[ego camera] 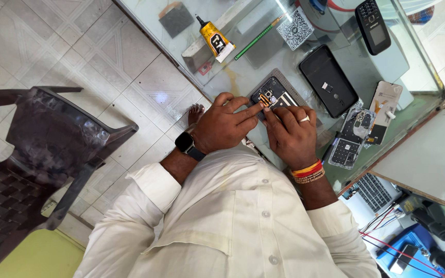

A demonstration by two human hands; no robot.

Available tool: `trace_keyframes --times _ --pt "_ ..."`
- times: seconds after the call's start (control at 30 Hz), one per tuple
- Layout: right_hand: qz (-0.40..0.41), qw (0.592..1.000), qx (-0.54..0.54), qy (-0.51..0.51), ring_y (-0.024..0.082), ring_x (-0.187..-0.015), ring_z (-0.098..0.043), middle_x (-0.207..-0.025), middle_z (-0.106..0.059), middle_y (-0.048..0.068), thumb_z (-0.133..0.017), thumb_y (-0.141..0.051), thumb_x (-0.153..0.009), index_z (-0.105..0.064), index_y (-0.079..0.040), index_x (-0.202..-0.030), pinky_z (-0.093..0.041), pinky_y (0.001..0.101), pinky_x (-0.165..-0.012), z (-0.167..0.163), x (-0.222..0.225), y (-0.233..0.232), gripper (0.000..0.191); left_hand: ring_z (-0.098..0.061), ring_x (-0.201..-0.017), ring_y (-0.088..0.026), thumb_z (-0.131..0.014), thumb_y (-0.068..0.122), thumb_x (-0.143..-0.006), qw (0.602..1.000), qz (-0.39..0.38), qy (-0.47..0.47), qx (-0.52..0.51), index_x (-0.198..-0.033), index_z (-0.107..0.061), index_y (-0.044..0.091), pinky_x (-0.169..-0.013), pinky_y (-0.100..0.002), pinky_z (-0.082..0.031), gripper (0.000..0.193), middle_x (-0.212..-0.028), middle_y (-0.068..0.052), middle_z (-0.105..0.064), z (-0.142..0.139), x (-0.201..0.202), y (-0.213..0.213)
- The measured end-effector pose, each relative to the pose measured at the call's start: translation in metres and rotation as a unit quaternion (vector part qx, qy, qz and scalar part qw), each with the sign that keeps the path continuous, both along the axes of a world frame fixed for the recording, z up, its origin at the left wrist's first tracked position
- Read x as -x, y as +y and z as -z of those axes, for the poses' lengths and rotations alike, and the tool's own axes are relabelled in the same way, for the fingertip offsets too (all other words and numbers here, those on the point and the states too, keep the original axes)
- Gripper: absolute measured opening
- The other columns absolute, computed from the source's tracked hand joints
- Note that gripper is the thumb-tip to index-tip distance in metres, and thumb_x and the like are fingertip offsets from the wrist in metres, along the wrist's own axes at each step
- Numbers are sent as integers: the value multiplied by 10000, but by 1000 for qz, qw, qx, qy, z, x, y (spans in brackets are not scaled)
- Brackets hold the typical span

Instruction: The person applies adhesive to the internal frame of a disassembled smartphone, then places the back cover onto the chassis and presses the edges to secure it. The person then uses a thin wire to run along the seam of the phone to ensure the cover is sealed.

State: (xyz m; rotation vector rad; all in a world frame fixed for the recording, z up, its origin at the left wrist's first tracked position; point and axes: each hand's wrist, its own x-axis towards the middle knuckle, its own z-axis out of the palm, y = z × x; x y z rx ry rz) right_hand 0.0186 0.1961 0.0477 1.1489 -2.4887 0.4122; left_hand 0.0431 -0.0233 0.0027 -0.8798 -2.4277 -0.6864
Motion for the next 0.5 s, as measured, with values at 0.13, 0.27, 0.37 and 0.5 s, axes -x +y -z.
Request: trace_keyframes --times 0.13,0.27,0.37,0.5 --pt "0 1000 -12 10 243 -1002 -623 -1112 -693 67 -784 -124 -902 -762 -55 -1164 -451 459 -916 -2 2 -2 272 -632 -1175 -273 -670 163 -957 1000 3 -6 4 -987 -708 116 -977 -480 -469 67 -1337 -62 -691 -2 1 0" --pt "12 999 -32 21 251 -999 -623 -1124 -692 81 -770 -123 -915 -750 -37 -1131 -453 462 -909 -5 0 -6 233 -632 -1172 -269 -673 155 -943 1000 4 -11 10 -972 -703 114 -975 -481 -470 58 -1334 -58 -693 -4 2 2" --pt "22 999 -31 22 242 -1010 -627 -1138 -691 73 -760 -105 -929 -749 -25 -1133 -454 455 -917 -8 -1 -7 220 -629 -1169 -259 -686 150 -948 1000 9 -8 11 -999 -708 109 -976 -474 -468 70 -1340 -51 -690 -8 4 3" --pt "30 999 -12 24 242 -1003 -625 -1144 -694 69 -757 -98 -904 -753 -23 -1126 -452 453 -908 -13 -1 -2 235 -609 -1159 -258 -740 229 -933 1000 13 -5 14 -1058 -705 102 -951 -463 -457 182 -1380 -51 -667 -13 11 5"
